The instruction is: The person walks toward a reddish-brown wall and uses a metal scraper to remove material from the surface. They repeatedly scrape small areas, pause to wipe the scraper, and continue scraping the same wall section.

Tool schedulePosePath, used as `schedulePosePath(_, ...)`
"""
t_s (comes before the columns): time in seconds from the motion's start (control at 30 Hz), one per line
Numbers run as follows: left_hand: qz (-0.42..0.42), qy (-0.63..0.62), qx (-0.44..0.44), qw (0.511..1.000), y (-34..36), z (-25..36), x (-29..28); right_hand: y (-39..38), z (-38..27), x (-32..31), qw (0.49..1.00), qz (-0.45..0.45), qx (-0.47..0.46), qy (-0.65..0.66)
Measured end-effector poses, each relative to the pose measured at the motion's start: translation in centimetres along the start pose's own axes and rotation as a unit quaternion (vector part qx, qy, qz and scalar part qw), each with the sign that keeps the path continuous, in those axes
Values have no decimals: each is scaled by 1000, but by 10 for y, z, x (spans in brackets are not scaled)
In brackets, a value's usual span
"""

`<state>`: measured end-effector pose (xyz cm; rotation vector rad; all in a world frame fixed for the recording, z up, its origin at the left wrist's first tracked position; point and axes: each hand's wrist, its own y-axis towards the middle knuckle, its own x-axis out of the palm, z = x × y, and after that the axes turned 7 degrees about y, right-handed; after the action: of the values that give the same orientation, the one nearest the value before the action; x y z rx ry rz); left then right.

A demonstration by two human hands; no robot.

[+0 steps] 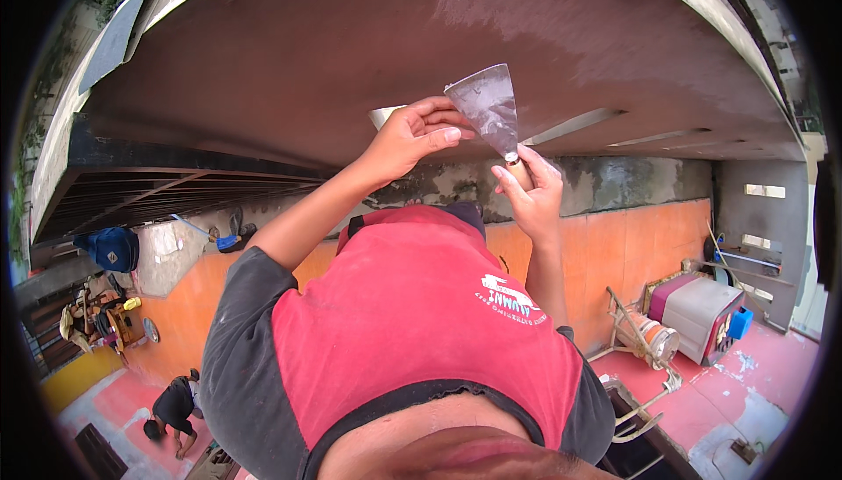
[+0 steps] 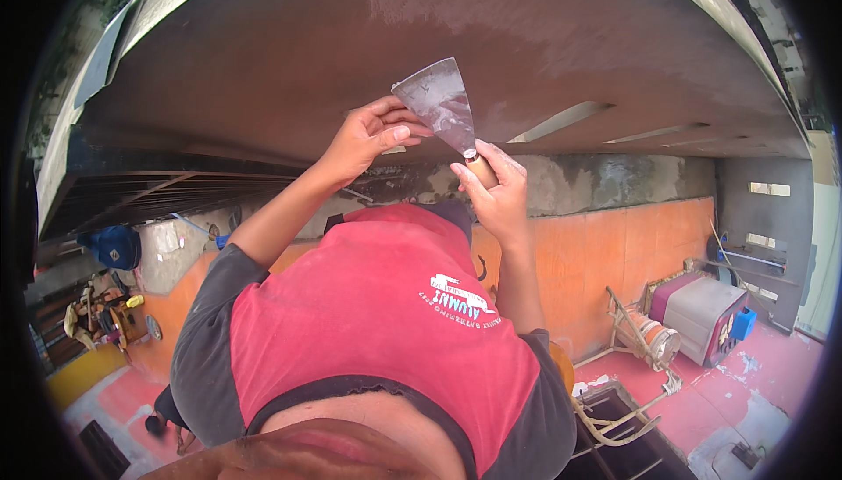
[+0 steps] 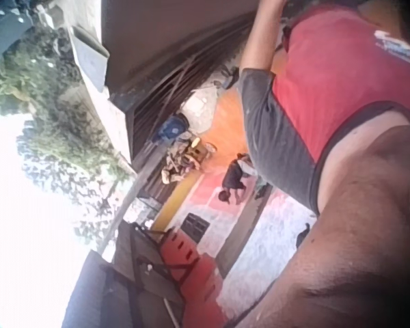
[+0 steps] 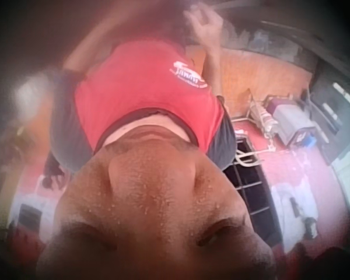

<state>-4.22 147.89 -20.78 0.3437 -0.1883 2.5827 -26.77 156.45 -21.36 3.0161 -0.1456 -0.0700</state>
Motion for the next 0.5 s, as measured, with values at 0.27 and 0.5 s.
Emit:
schedulePosePath(0.27, 85, -15, 35, 996, 0, 3, -11, -3, 5, 1, 999, -17, -24, -36)
schedulePosePath(0.5, 19, 257, -2, 966, -6, 6, -42, 1, 6, -12, 994, -15, -37, -100)
